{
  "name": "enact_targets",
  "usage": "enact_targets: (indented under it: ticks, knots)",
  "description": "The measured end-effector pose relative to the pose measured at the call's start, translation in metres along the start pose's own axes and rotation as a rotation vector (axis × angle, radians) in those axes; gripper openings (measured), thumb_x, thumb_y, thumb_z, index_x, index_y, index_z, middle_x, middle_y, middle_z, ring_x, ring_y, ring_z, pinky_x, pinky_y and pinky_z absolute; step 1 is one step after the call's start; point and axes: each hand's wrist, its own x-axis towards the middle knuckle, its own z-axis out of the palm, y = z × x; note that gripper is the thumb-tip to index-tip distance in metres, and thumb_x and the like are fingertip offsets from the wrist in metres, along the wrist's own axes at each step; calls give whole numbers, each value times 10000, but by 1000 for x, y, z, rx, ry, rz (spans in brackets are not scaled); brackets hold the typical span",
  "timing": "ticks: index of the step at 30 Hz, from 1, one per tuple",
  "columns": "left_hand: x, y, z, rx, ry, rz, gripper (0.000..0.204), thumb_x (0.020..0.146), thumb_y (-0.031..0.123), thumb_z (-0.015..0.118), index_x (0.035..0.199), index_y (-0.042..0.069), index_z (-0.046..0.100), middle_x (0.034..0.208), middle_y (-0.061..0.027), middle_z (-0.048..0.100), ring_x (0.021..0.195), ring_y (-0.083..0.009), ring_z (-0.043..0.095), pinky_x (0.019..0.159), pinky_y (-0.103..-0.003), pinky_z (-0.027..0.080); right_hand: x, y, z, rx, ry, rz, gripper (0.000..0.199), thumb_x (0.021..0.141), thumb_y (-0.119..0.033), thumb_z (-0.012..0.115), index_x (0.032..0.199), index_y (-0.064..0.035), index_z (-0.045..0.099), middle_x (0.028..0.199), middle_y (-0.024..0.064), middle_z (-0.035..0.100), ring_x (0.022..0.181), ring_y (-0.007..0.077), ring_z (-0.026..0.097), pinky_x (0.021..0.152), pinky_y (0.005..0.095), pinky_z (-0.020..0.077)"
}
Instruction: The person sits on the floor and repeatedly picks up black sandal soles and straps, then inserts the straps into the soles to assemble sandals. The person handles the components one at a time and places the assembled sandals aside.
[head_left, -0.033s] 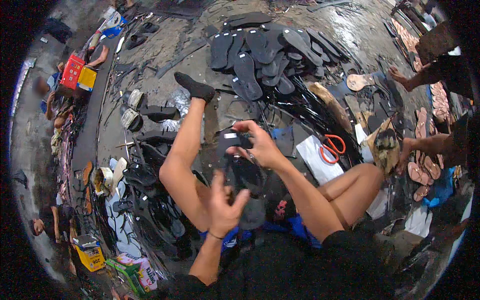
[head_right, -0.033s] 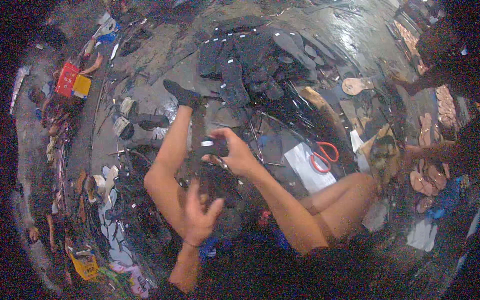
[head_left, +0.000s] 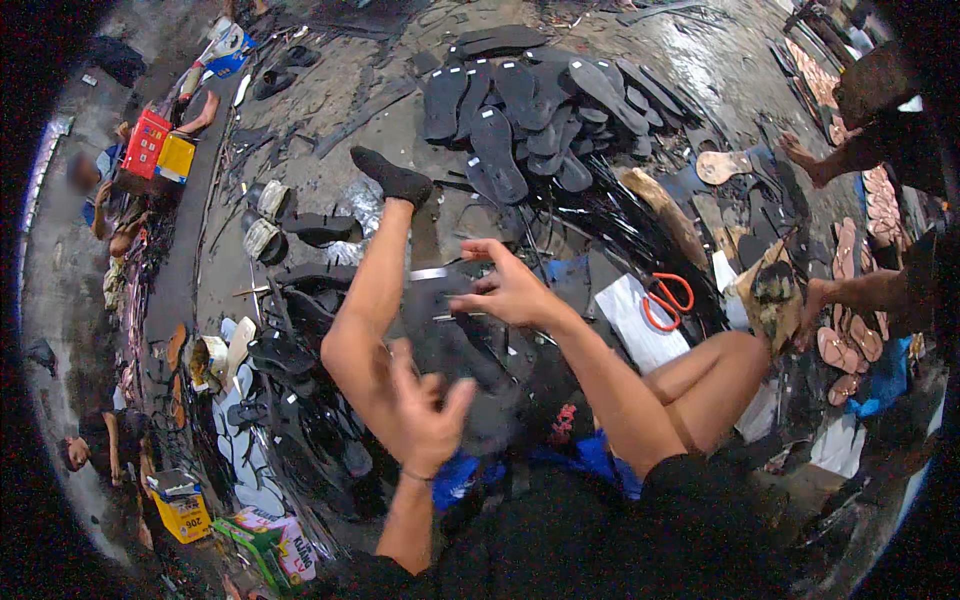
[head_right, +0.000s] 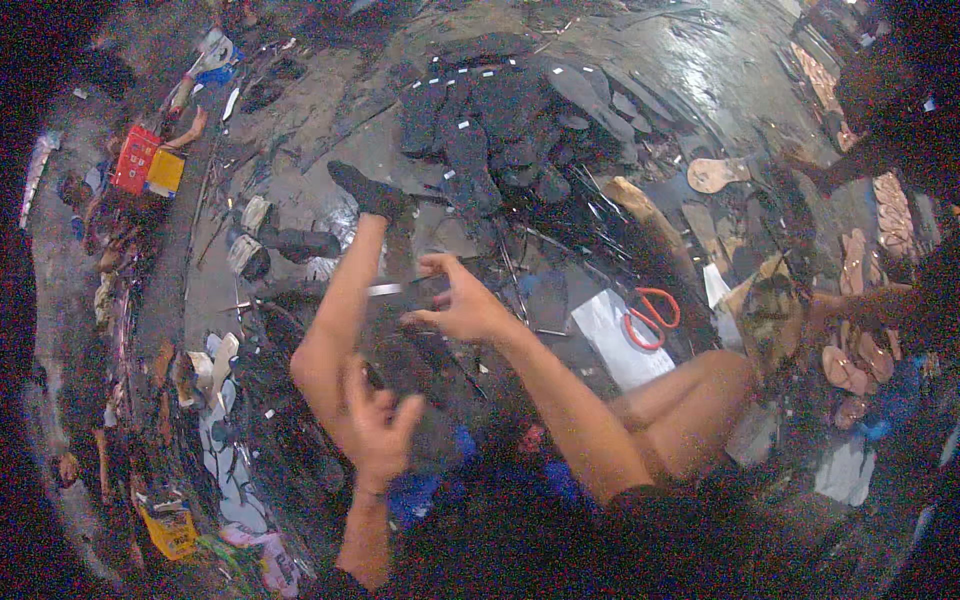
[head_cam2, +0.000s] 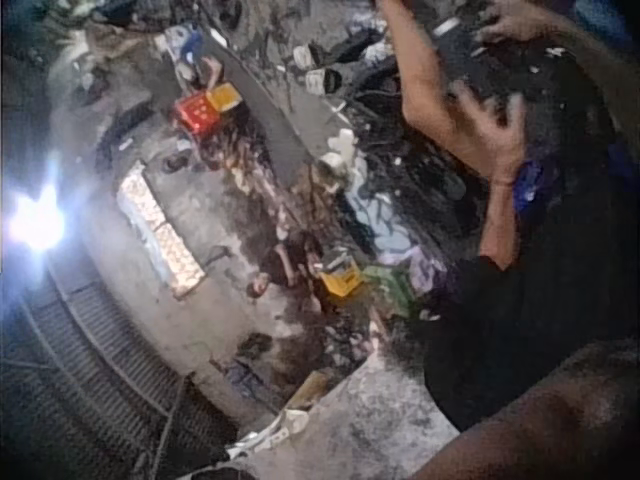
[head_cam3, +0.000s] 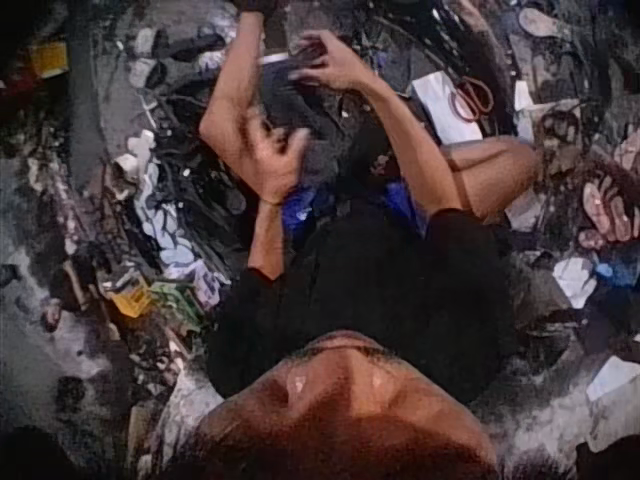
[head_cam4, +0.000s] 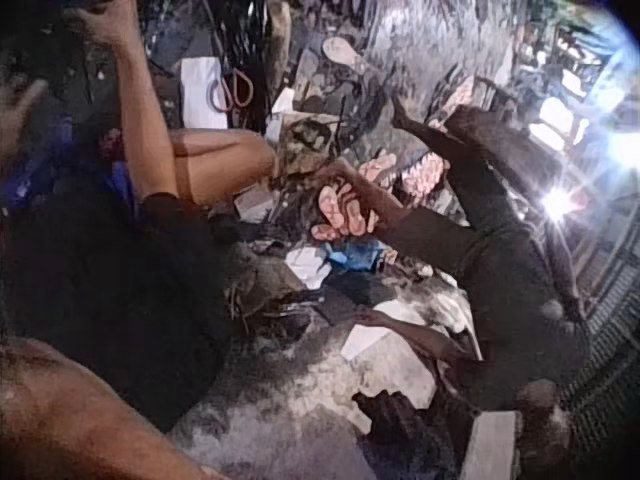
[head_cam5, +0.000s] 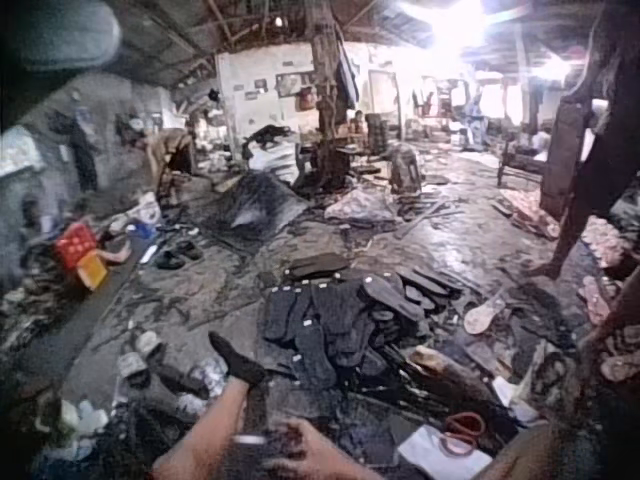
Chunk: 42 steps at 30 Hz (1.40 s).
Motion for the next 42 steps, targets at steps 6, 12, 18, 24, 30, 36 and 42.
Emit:
enact_targets:
  ticks: [6, 12, 18, 24, 30, 36, 42]
  knots:
    - [-22, -45, -165, 306, 580, -15, 916, 880, 76, 728, 1577, 28, 136, 1554, -228, 352, 1408, -330, 389, 1134, -431, 337, 142, 97, -51, -939, 281, 150, 698, 790, -296, 802, 1336, -11, 475, 1468, 273, 383, 1234, 437, 507, 1017, 498, 464]
    - [-9, -47, -138, 376, 596, 51, 773, 926, 157, 696, 1546, 11, 257, 1549, -209, 375, 1437, -329, 360, 1154, -488, 298, 176, 124, -70, -1048, 356, 156, 665, 743, -274, 809, 1237, 66, 521, 1324, 253, 540, 1211, 410, 536, 1010, 450, 474]
    - [63, 11, -67, -518, 404, 109, 715, 959, 139, 665, 1530, -10, 262, 1473, -199, 444, 1347, -295, 451, 1099, -441, 387, 18, 17, 30, -413, -111, -351, 549, 757, -274, 786, 1202, -11, 600, 1152, 199, 642, 1080, 347, 625, 935, 422, 502]
    - [-21, -38, -90, 265, 281, -100, 830, 829, 147, 806, 1485, -15, 323, 1397, -159, 488, 1256, -259, 475, 1094, -388, 362, -36, 60, -15, -859, -285, 352, 369, 794, -364, 781, 862, -13, 690, 898, 189, 713, 913, 392, 697, 771, 486, 565]
    - [-31, -56, -69, 602, 364, 125, 874, 779, 199, 835, 1481, 15, 350, 1330, -229, 513, 1253, -374, 470, 1107, -461, 335, -62, 125, -51, -1188, -46, 370, 399, 809, -357, 785, 869, 26, 690, 820, 221, 712, 829, 359, 716, 738, 447, 568]
    - [-3, -14, -41, 174, 105, 200, 529, 931, 147, 700, 1394, -16, 504, 1252, -132, 625, 1106, -231, 596, 915, -334, 499, -64, 51, -60, -248, -147, 320, 317, 892, -324, 736, 903, -8, 731, 819, 92, 728, 763, 208, 689, 736, 367, 551]
    - [74, 33, 21, -563, -156, 109, 422, 994, 131, 631, 1368, -38, 535, 1121, -74, 694, 916, -101, 634, 770, -235, 516, -117, -51, -23, 190, -329, 371, 243, 943, -231, 713, 969, 9, 705, 835, 61, 718, 768, 130, 681, 682, 286, 542]
